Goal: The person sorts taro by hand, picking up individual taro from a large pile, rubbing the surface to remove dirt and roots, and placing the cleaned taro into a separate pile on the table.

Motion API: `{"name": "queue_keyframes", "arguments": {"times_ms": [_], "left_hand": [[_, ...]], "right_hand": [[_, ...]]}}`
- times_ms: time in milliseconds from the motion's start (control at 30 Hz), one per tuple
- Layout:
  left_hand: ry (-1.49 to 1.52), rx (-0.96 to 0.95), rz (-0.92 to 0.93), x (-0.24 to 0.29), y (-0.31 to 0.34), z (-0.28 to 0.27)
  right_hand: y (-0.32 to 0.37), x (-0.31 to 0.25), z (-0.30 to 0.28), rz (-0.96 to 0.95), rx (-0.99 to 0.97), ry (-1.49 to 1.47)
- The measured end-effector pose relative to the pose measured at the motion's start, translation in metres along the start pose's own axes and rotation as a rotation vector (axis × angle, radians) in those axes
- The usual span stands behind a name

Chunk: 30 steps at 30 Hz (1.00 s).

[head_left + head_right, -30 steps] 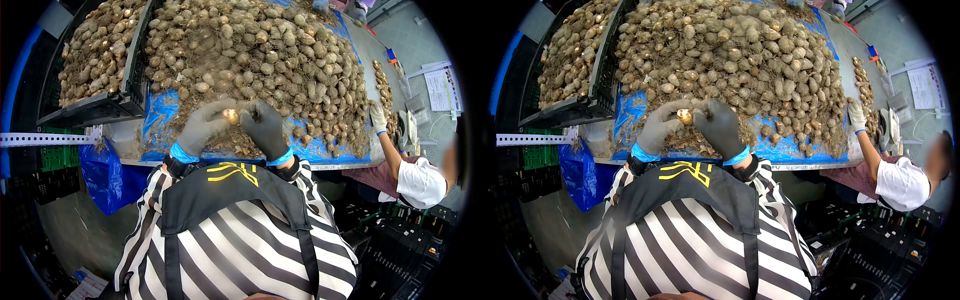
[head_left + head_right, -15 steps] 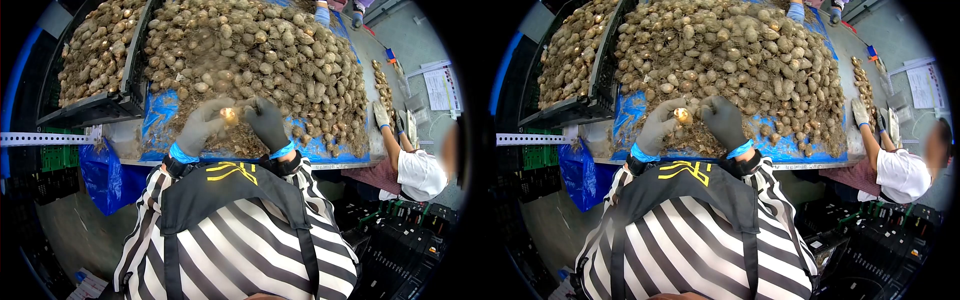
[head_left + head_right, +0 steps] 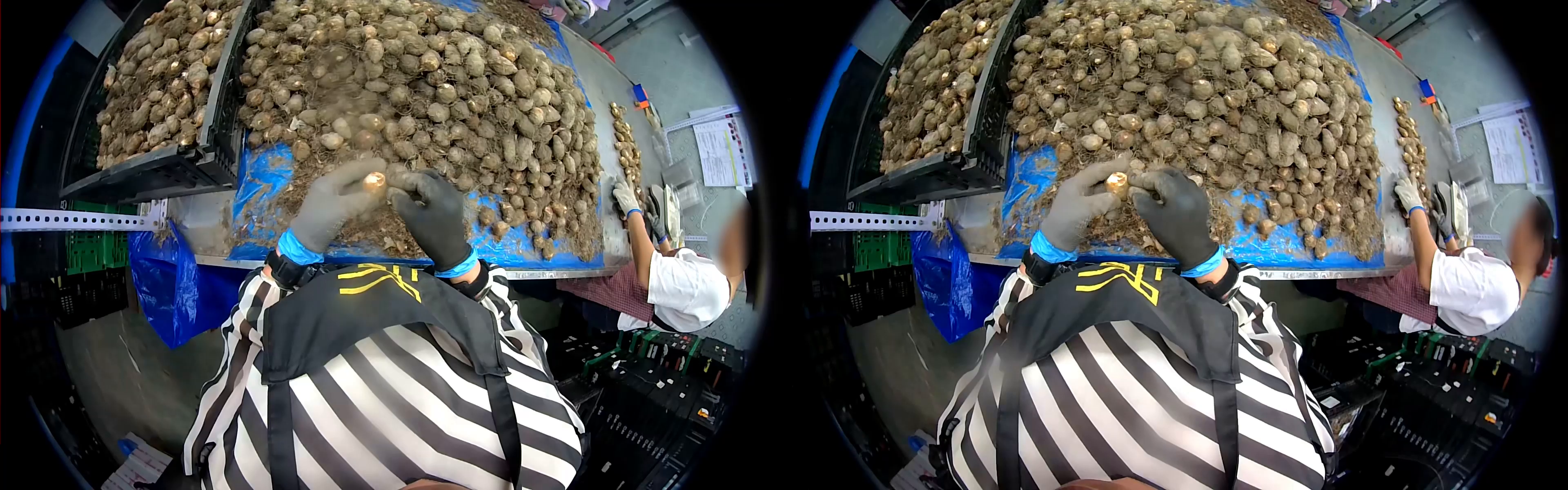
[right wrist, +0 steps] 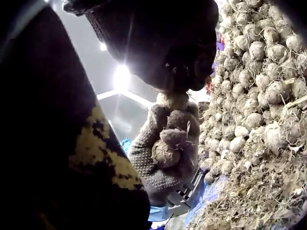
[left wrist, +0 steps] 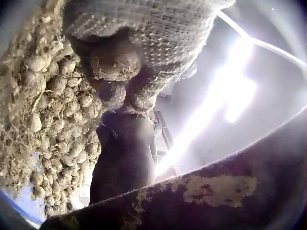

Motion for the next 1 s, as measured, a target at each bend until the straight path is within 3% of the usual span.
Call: {"name": "queue_keyframes", "arguments": {"times_ms": [100,200,300,400,500,600,700,800,900,1000], "left_hand": [[-0.070,0.021,0.096,-0.006,-0.001,-0.001],[-0.041,0.056,0.118,-0.009,-0.002,-0.003],[0.059,0.064,0.049,0.000,0.000,-0.003],[0.080,0.047,0.023,-0.001,-0.001,-0.005],[0.059,0.048,0.026,0.001,-0.001,0.001],[0.064,0.032,0.100,0.001,-0.002,0.006],[0.004,0.032,0.053,-0.005,-0.002,-0.004],[-0.007,0.033,0.024,-0.003,0.000,-0.009],[-0.076,-0.007,0.135,-0.008,-0.002,-0.009],[-0.315,0.072,0.337,-0.012,-0.008,-0.002]], "right_hand": [[0.000,-0.003,0.004,0.079,-0.030,0.040],[0.003,-0.006,-0.003,0.039,-0.399,-0.158],[0.013,0.003,-0.003,-0.038,-0.599,-0.002],[0.008,0.009,-0.014,0.083,-0.415,-0.017],[-0.002,0.000,-0.014,0.145,-0.101,-0.151],[-0.002,0.004,0.000,0.083,-0.066,-0.151],[0.000,0.000,-0.006,0.258,-0.372,-0.105],[0.002,0.000,-0.009,0.151,-0.592,-0.399],[0.000,0.015,-0.003,0.464,-0.276,-0.619],[-0.001,0.007,0.008,0.285,-0.300,-0.266]]}}
Point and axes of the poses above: each hand's wrist, its own y-axis away from the middle knuckle, its own z-axis out of the palm, x = y × z, the point moved 2 cm from there along -y, towards the middle knuckle, and after that the axes turned 9 degrees about -x, right-handed, at the moved point
